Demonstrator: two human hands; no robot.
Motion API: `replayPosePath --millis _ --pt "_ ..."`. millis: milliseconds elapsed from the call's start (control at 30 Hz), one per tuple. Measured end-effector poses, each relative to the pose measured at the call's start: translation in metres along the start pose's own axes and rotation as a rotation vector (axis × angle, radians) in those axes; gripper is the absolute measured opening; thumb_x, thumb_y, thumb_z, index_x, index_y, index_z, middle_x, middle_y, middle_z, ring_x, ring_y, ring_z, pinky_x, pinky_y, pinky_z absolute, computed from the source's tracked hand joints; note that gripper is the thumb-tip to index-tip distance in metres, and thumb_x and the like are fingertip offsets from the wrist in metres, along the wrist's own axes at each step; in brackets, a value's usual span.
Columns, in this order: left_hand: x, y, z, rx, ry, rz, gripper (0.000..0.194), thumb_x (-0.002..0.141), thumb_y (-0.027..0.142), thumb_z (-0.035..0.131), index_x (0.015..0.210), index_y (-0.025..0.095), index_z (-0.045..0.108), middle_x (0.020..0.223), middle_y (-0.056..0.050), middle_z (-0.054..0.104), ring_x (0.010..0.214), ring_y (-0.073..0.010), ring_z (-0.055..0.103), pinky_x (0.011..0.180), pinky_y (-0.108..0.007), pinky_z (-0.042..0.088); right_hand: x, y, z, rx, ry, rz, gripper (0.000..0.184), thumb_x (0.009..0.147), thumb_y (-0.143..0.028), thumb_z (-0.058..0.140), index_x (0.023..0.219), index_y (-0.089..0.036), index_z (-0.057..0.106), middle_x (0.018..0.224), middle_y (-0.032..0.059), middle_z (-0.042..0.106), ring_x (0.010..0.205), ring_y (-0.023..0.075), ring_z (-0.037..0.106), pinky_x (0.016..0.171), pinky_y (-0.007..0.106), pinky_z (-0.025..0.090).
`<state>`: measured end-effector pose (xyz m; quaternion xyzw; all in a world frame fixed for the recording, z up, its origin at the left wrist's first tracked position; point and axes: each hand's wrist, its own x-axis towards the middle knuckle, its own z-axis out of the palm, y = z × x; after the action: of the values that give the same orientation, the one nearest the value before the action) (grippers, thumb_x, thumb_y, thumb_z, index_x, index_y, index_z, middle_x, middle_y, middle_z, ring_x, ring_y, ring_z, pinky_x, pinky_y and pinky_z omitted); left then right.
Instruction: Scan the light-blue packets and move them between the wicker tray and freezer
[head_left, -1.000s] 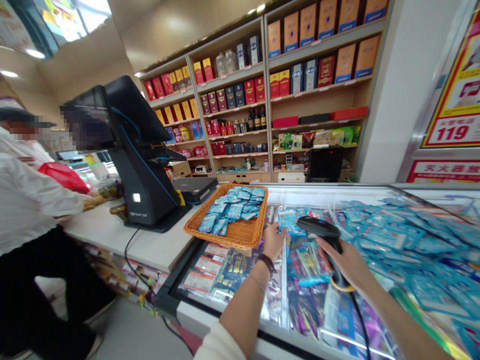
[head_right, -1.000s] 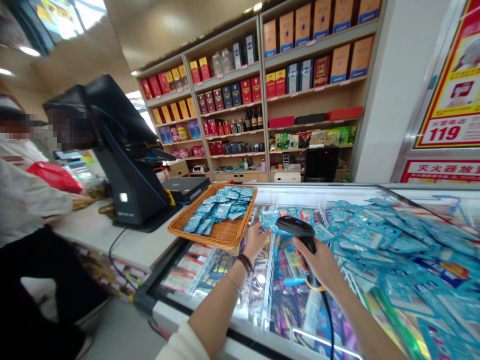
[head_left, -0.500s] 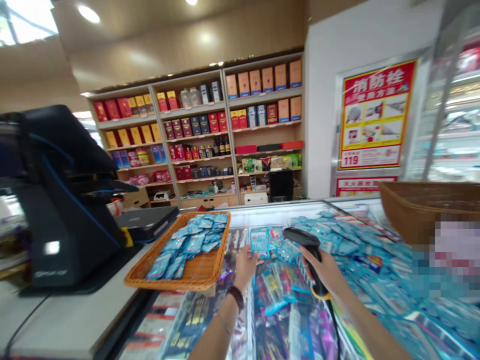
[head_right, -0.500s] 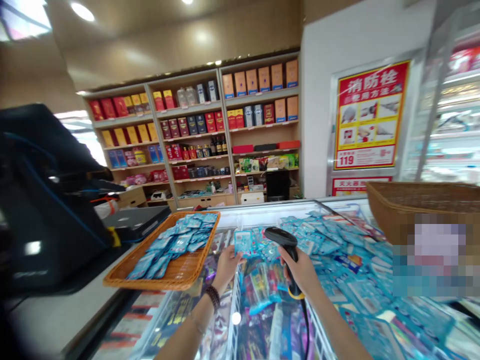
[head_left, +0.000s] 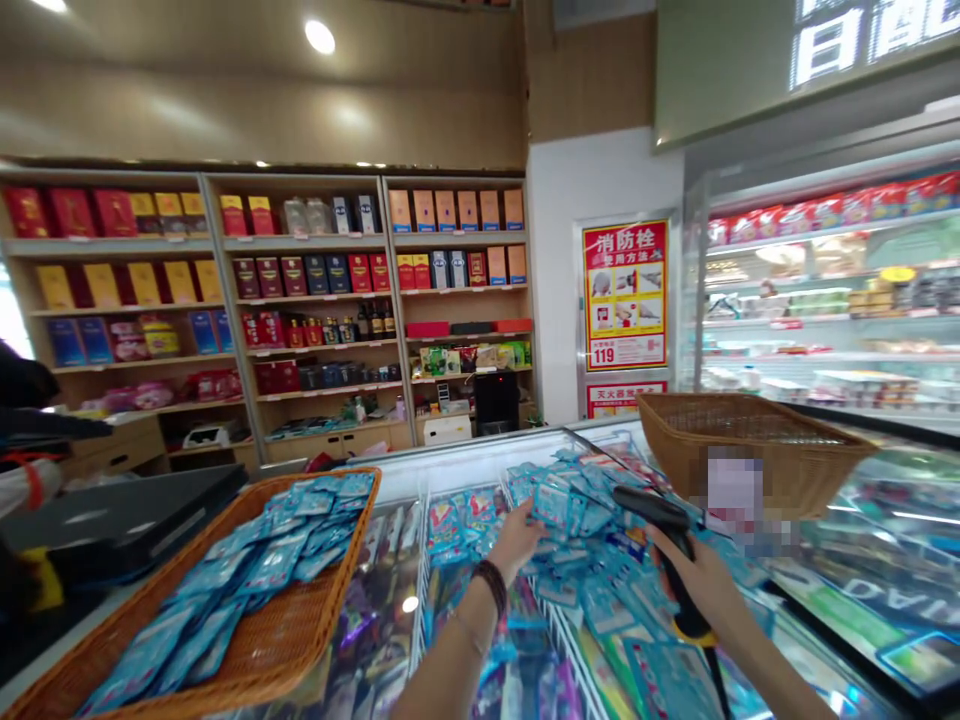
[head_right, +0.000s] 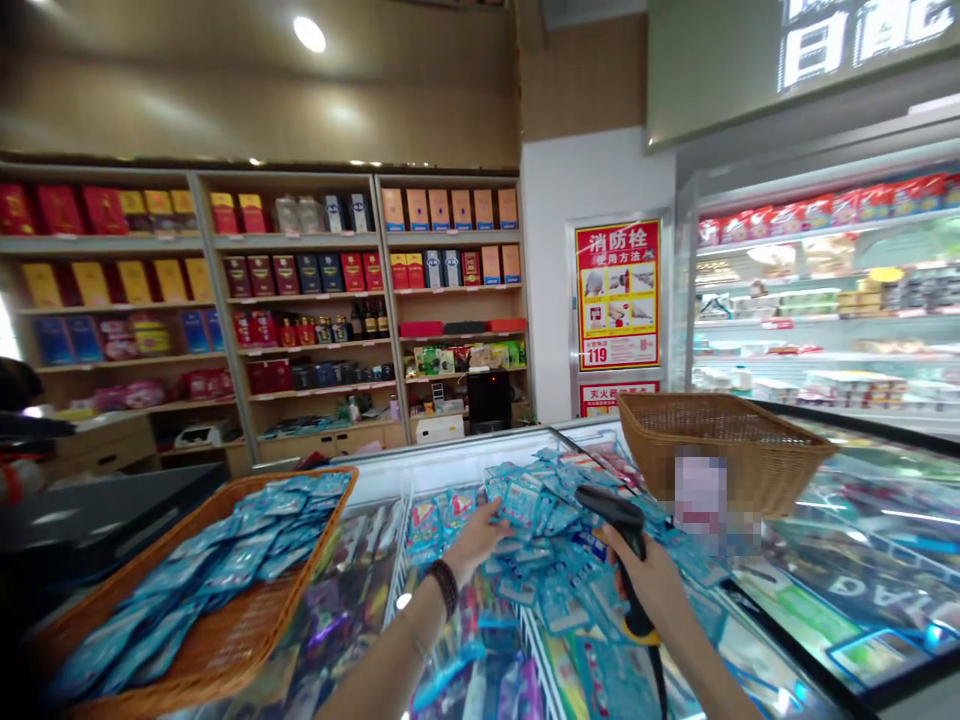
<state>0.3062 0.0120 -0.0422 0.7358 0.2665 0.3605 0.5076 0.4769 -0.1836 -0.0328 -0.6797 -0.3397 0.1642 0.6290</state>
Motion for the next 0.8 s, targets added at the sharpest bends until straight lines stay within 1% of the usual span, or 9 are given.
replayPosePath --millis 100,167,233,300,367,433,567,700,800 --pt "0.002 0.022 0.013 0.185 -0.137 -0.012 0.034 0.081 0.013 0.061 0.113 0.018 0.073 0.104 -0.009 0.078 0.103 -0.0244 0.071 0.094 -0.037 0.057 -0.005 0.003 0.002 -0.001 0.006 0.011 0.05 0.072 -0.072 0.065 0.056 -0.027 0.053 0.035 0.0017 0.055 0.033 0.0188 0.052 0.041 0.031 0.043" --pt "-0.003 0.036 0.012 0.404 -0.162 0.03 0.041 0.083 0.014 0.062 0.124 0.017 0.071 0.13 -0.014 0.071 0.128 -0.0296 0.062 0.111 -0.044 0.047 -0.007 0.003 0.008 0.005 -0.019 0.015 0.048 0.072 -0.07 0.067 0.056 -0.027 0.053 0.036 0.0016 0.056 0.034 0.0196 0.053 0.04 0.031 0.043" --pt "-0.01 0.047 0.002 0.579 -0.147 0.113 0.049 0.085 0.017 0.063 0.133 0.016 0.066 0.149 -0.016 0.058 0.146 -0.0328 0.045 0.123 -0.048 0.033 -0.009 0.003 0.016 0.01 -0.043 0.002 0.047 0.074 -0.068 0.068 0.056 -0.027 0.053 0.038 0.0012 0.056 0.034 0.0192 0.053 0.039 0.031 0.042" --pt "-0.019 0.054 -0.015 0.649 -0.114 0.182 0.053 0.088 0.02 0.061 0.141 0.016 0.062 0.159 -0.016 0.047 0.153 -0.0333 0.035 0.127 -0.05 0.025 -0.01 0.0 0.028 0.011 -0.06 -0.016 0.047 0.075 -0.067 0.067 0.056 -0.026 0.054 0.038 0.0005 0.056 0.033 0.0177 0.052 0.038 0.029 0.041" --pt "-0.029 0.055 -0.041 0.665 -0.046 0.199 0.053 0.091 0.022 0.059 0.144 0.018 0.06 0.161 -0.014 0.044 0.154 -0.032 0.033 0.127 -0.05 0.026 -0.011 -0.006 0.042 0.025 -0.067 -0.041 0.046 0.075 -0.066 0.067 0.058 -0.025 0.056 0.038 -0.0007 0.054 0.032 0.0159 0.05 0.037 0.028 0.04" --pt "-0.039 0.053 -0.074 0.682 0.059 0.183 0.052 0.092 0.024 0.058 0.144 0.019 0.06 0.161 -0.012 0.045 0.153 -0.0304 0.034 0.127 -0.049 0.028 -0.012 -0.016 0.059 0.061 -0.098 -0.065 0.045 0.072 -0.066 0.07 0.059 -0.024 0.057 0.039 -0.0009 0.055 0.032 0.0148 0.049 0.037 0.027 0.04" --pt "-0.064 0.046 -0.154 0.77 0.287 0.117 0.05 0.092 0.022 0.058 0.142 0.018 0.06 0.156 -0.013 0.051 0.149 -0.0279 0.041 0.126 -0.045 0.03 -0.018 -0.039 0.102 0.141 -0.224 -0.079 0.046 0.07 -0.064 0.074 0.059 -0.023 0.057 0.042 0.0001 0.056 0.034 0.0139 0.05 0.037 0.027 0.041" --pt "-0.097 0.039 -0.232 0.928 0.447 0.005 0.048 0.091 0.02 0.059 0.139 0.014 0.06 0.15 -0.017 0.057 0.143 -0.0285 0.049 0.123 -0.042 0.033 -0.035 -0.059 0.153 0.236 -0.319 -0.08 0.049 0.066 -0.066 0.077 0.059 -0.022 0.057 0.042 -0.0003 0.056 0.033 0.013 0.049 0.035 0.026 0.039" --pt "-0.124 0.029 -0.277 1.066 0.514 -0.136 0.049 0.091 0.022 0.06 0.14 0.013 0.056 0.148 -0.018 0.057 0.142 -0.0289 0.05 0.12 -0.04 0.034 -0.052 -0.065 0.187 0.287 -0.413 -0.072 0.049 0.068 -0.068 0.075 0.06 -0.023 0.056 0.04 -0.0011 0.054 0.032 0.0135 0.048 0.035 0.027 0.04"
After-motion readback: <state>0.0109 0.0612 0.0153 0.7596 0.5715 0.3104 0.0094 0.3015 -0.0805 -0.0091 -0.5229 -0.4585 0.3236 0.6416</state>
